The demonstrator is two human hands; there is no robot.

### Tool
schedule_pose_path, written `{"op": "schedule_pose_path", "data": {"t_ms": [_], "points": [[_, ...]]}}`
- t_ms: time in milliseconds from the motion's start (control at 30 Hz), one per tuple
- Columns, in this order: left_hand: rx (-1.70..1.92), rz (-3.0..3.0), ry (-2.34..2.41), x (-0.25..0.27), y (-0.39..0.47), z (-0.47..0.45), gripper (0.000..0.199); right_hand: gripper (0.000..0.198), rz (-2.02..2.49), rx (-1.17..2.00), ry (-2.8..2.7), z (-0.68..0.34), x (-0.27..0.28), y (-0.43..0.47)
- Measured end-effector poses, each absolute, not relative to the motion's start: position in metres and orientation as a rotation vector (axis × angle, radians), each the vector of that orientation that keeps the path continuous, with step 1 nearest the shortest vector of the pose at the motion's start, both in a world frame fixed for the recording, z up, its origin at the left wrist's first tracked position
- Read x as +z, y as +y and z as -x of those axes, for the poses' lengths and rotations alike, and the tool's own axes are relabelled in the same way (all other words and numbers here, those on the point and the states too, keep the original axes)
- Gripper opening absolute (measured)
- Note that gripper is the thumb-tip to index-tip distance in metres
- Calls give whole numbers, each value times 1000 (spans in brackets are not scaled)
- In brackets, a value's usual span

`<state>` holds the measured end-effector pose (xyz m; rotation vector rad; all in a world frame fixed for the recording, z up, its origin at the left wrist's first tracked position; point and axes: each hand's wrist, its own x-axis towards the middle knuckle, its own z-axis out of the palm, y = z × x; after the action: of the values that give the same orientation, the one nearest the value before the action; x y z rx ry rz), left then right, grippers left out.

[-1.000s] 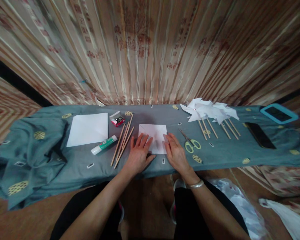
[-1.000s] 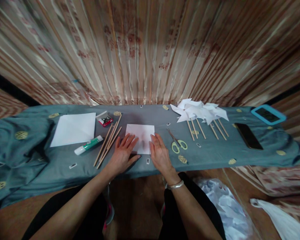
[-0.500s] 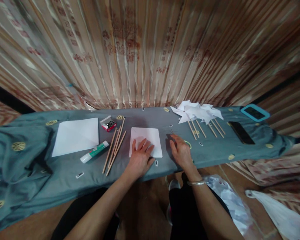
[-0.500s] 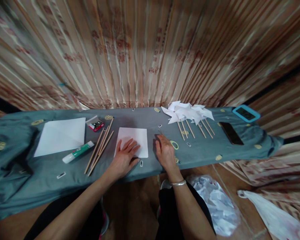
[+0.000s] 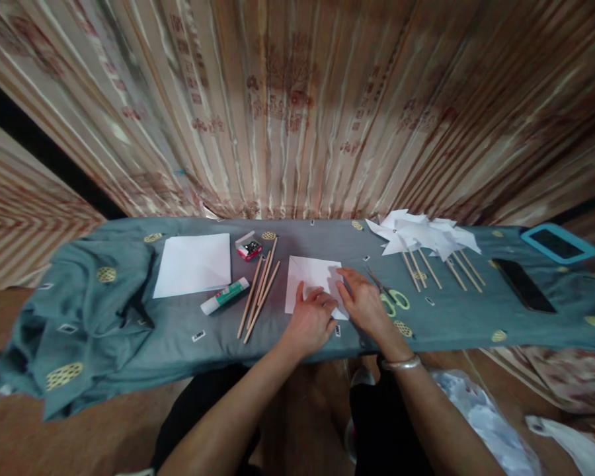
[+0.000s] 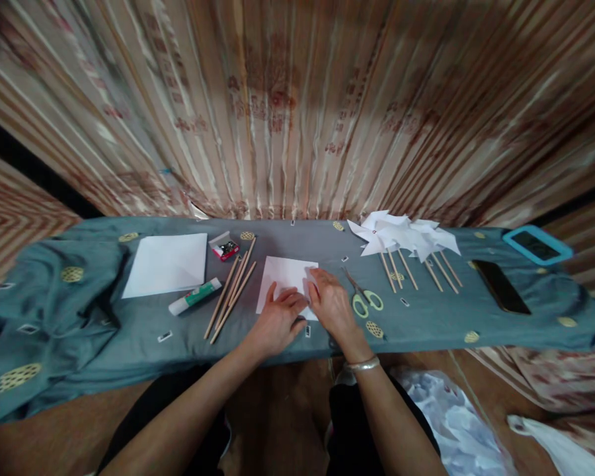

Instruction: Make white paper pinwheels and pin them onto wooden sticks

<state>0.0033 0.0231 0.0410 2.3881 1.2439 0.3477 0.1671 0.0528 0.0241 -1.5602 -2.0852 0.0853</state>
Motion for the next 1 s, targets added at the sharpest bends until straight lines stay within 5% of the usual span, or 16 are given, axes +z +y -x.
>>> {"op": "schedule_pose_path", "data": {"t_ms": [1000], "points": [[427,-2352,1203,19,25,9,35,27,1260,440,-2398,-75,52,103]]}}
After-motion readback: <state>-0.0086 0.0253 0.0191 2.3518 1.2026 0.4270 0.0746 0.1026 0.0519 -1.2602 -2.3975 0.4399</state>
